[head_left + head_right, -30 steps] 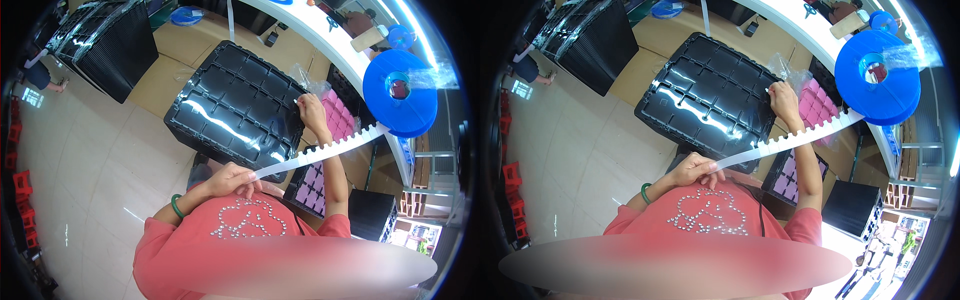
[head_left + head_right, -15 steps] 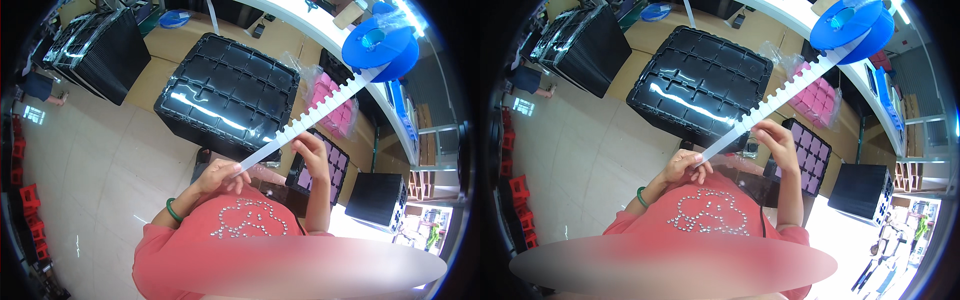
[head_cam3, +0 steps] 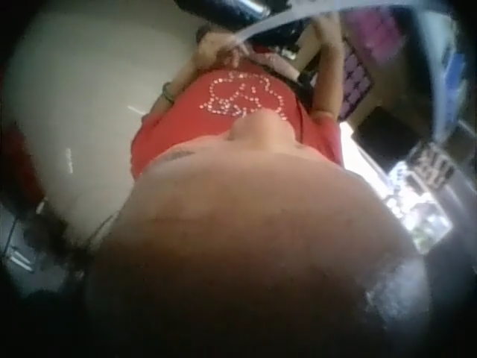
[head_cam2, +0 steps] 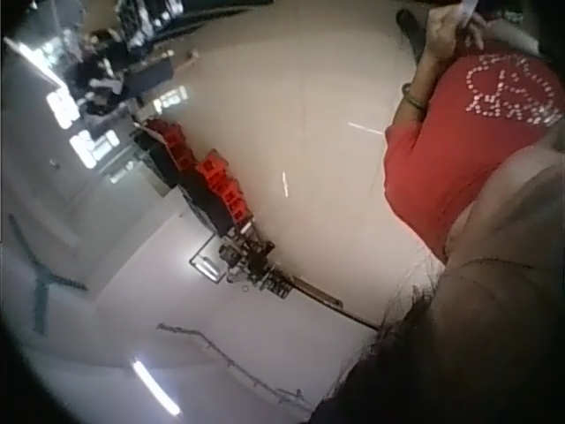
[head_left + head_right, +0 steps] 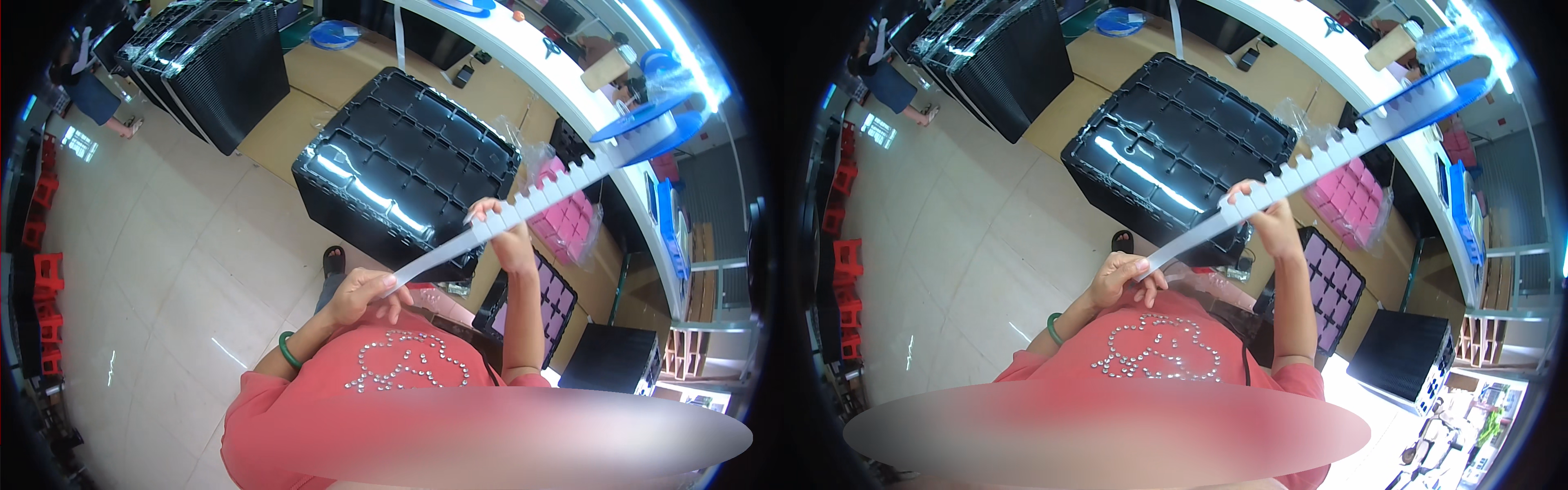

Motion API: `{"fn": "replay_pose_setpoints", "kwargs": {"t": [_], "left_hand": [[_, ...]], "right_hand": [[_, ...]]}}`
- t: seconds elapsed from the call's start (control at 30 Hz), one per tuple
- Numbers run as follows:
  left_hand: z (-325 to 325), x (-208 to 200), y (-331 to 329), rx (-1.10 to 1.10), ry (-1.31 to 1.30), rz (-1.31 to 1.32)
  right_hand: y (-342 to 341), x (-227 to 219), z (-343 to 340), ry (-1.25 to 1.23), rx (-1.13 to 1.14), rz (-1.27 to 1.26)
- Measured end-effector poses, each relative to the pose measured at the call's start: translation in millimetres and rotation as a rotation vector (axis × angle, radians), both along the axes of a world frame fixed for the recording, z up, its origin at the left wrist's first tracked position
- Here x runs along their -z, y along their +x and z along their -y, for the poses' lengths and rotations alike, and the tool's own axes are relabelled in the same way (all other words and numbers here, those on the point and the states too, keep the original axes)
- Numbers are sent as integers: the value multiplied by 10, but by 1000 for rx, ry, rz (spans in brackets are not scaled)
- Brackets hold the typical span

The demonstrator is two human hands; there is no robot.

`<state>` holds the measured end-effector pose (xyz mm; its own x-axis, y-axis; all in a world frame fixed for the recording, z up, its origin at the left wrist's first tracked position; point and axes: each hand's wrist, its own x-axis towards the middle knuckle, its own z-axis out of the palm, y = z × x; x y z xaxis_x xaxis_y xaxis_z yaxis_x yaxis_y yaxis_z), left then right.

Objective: The person assembles foam pads and black enclosures into plastic trays by hand, then secures the components in place with tape strips from a tape reel.

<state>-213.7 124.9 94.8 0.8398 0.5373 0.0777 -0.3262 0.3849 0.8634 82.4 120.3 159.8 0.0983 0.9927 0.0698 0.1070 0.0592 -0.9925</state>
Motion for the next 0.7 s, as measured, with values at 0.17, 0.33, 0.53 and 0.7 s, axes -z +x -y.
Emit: {"fn": "replay_pose_setpoints", "kwargs": {"t": [0.17, 0.33, 0.53, 0.7], "left_hand": [[-298, -24, -120, -55, 43, -9], [-691, -54, -185, -35, 35, 23], [-1122, -53, -195, 29, 94, 45], [-1332, -6, -212, 12, 83, 81]], "right_hand": [[95, -296, -1213, 53, -15, 472], [-173, -328, -2737, 149, -5, 846], [-261, 31, -3612, 81, -85, 1180], [-351, 42, -3594, 237, -86, 1234]]}}
